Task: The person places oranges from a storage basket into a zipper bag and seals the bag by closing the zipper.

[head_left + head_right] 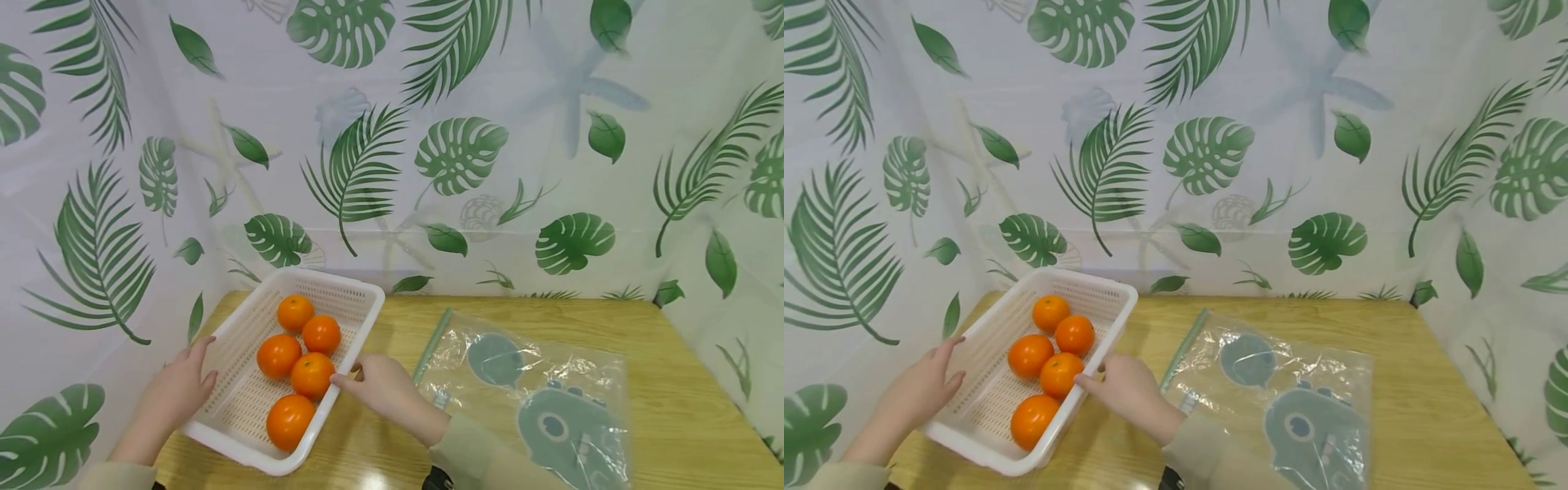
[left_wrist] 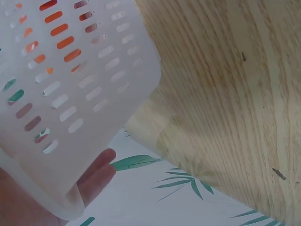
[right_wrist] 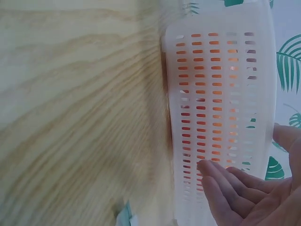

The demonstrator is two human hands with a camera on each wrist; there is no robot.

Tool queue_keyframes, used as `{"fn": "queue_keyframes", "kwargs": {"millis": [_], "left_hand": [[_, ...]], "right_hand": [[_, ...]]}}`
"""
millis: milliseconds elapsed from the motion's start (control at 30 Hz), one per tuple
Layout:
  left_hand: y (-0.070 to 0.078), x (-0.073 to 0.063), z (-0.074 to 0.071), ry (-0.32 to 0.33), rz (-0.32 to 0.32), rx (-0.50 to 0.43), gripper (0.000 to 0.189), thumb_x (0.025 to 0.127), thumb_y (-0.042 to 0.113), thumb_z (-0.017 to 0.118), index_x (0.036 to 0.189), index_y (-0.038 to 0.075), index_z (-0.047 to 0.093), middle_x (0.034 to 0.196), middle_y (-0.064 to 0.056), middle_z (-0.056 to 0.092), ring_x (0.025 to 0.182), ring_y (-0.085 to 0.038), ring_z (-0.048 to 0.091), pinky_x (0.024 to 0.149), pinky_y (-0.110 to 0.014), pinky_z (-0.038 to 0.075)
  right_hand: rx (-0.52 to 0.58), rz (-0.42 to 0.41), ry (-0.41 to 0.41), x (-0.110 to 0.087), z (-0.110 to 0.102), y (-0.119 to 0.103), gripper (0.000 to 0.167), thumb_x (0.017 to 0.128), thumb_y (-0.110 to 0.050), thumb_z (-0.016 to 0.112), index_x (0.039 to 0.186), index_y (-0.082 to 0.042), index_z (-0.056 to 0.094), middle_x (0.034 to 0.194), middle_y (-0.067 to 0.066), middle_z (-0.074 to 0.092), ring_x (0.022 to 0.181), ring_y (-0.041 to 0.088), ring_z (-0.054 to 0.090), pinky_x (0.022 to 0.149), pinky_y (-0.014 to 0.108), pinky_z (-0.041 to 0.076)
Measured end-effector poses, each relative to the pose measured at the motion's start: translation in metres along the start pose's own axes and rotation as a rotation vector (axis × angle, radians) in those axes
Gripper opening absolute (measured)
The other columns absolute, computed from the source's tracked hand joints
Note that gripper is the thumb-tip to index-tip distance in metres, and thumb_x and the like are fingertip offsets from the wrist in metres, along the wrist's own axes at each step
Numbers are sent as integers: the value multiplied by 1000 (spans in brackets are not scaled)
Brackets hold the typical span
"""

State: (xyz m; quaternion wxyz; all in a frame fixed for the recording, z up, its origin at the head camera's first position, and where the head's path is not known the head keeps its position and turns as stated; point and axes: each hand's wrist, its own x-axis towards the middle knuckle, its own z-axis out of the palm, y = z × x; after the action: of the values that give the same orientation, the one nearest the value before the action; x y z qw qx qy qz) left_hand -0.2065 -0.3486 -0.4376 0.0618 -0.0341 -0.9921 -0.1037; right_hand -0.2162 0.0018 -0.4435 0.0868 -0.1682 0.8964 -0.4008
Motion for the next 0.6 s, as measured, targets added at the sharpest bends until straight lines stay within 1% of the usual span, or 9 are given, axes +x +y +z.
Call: {"fn": "queue_keyframes", "kwargs": {"millis": [67, 133, 200, 233, 267, 333, 433, 500, 600], "left_hand": [[0, 3, -2, -1, 1, -9, 58, 98, 11, 63, 149, -6, 43, 128, -45, 61, 106, -62, 66, 83, -70, 55], [-1, 7, -4, -11, -3, -32, 53, 98, 7, 59, 147, -6, 44, 124, -44, 63, 99, -56, 69, 79, -66, 57], [-3, 11, -6, -20, -10, -60, 49, 99, 5, 56, 146, -6, 46, 121, -43, 65, 90, -47, 71, 74, -60, 57], [-5, 13, -8, -25, -14, -82, 47, 99, 4, 54, 145, -6, 47, 116, -40, 68, 84, -41, 70, 71, -56, 57], [-6, 15, -9, -33, -25, -112, 45, 100, 3, 52, 144, -6, 48, 110, -37, 69, 79, -36, 67, 67, -51, 55], [-10, 17, -12, -46, -46, -188, 43, 101, 2, 50, 143, -6, 49, 106, -35, 70, 75, -28, 63, 63, -42, 52], [-16, 18, -16, -92, -106, -354, 43, 104, 4, 48, 145, -9, 47, 109, -37, 68, 78, -25, 68, 62, -34, 53], [-19, 17, -18, -124, -153, -454, 44, 106, 7, 49, 146, -13, 46, 124, -43, 64, 84, -25, 73, 65, -33, 59], [-22, 16, -21, -167, -217, -544, 47, 108, 12, 51, 145, -17, 45, 135, -46, 57, 86, -23, 76, 68, -34, 63]], "right_hand": [[76, 10, -12, 1, 1, 2, 40, 98, -43, 73, 110, -5, 76, 79, 2, 72, 68, 15, 60, 59, 26, 46], [160, 14, -27, 1, 1, 4, 36, 99, -38, 74, 108, -3, 75, 82, 7, 75, 71, 20, 66, 61, 27, 50], [245, 18, -44, 1, 2, 6, 32, 99, -32, 75, 106, -1, 73, 87, 13, 78, 78, 27, 74, 66, 31, 58], [280, 18, -48, 2, 3, 7, 31, 99, -30, 75, 106, 1, 73, 90, 16, 79, 82, 31, 76, 70, 34, 61], [316, 20, -53, 2, 3, 7, 31, 100, -27, 75, 107, 2, 72, 92, 18, 79, 85, 33, 78, 73, 37, 64], [385, 24, -55, 2, 3, 8, 29, 100, -22, 74, 107, 6, 71, 96, 23, 80, 89, 37, 80, 78, 43, 66], [460, 33, -47, 2, 3, 8, 26, 101, -16, 73, 108, 9, 71, 98, 25, 80, 90, 38, 81, 79, 44, 67], [504, 47, -40, 2, 3, 7, 25, 101, -12, 72, 108, 11, 71, 98, 26, 80, 90, 38, 81, 79, 44, 67], [560, 75, -30, 2, 2, 6, 23, 102, -8, 70, 110, 13, 71, 100, 27, 79, 90, 37, 81, 79, 44, 67]]}}
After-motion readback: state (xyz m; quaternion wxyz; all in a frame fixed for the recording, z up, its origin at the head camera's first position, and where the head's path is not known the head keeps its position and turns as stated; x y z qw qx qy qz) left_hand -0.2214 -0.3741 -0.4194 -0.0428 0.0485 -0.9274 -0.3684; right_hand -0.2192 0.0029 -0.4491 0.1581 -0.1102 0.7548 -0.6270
